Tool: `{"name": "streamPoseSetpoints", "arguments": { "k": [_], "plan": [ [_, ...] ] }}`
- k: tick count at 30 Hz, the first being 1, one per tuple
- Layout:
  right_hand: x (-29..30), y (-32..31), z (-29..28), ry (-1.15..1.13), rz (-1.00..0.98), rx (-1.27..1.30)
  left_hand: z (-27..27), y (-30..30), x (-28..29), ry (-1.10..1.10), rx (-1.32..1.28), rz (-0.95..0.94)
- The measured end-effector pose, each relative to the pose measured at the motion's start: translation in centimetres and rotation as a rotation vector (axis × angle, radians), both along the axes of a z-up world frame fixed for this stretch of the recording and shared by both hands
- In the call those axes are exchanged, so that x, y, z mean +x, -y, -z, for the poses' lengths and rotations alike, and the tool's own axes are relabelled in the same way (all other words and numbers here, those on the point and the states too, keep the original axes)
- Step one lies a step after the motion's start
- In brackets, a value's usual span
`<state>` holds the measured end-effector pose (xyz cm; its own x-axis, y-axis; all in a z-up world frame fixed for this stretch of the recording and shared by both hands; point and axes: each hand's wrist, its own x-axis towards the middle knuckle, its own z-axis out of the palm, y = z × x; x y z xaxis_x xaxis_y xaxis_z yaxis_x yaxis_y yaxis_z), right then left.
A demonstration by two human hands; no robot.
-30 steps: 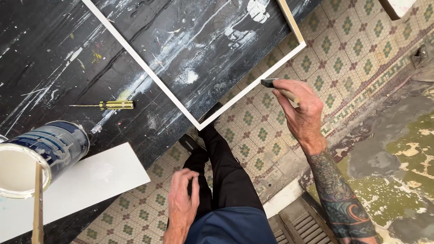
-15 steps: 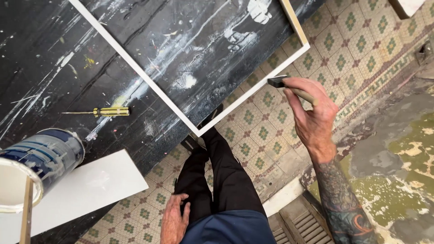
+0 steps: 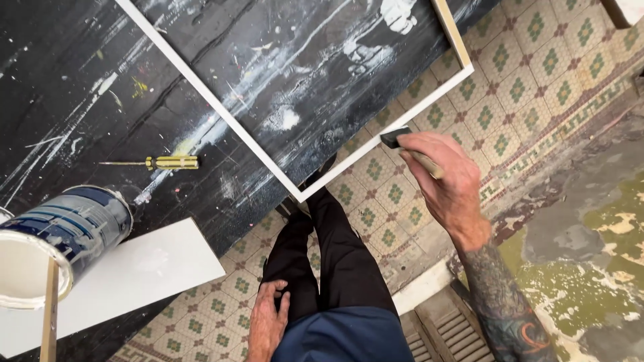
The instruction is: Painting the edges of a wooden picture frame with white paint using a foam brush
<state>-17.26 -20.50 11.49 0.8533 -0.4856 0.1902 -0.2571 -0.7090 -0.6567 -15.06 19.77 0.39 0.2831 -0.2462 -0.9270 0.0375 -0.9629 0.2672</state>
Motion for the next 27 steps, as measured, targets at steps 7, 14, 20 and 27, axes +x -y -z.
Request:
{"name": "streamPoseSetpoints", "arguments": {
  "k": [7,14,20,27],
  "plan": [
    [-0.9,-1.0,0.3,-0.004,-0.04,-0.002,-0.5,-1.0,-0.5,0.033,-0.015,-0.002],
    [-5.0,0.4,2.2,-0.01,0.295,-0.018,-0.4,-0.6,-0.1,-0.016,0.054,-0.007],
    [-2.3,-1.4,2.2,0.02,0.246,0.181,2.2,-2.5,-1.2,0.041,0.012,0.054],
    [-5.3,6.1,4.5,0.014,0.411,-0.096,3.2,-3.2,-1.4,0.108,-0.067,0.028]
  ]
}}
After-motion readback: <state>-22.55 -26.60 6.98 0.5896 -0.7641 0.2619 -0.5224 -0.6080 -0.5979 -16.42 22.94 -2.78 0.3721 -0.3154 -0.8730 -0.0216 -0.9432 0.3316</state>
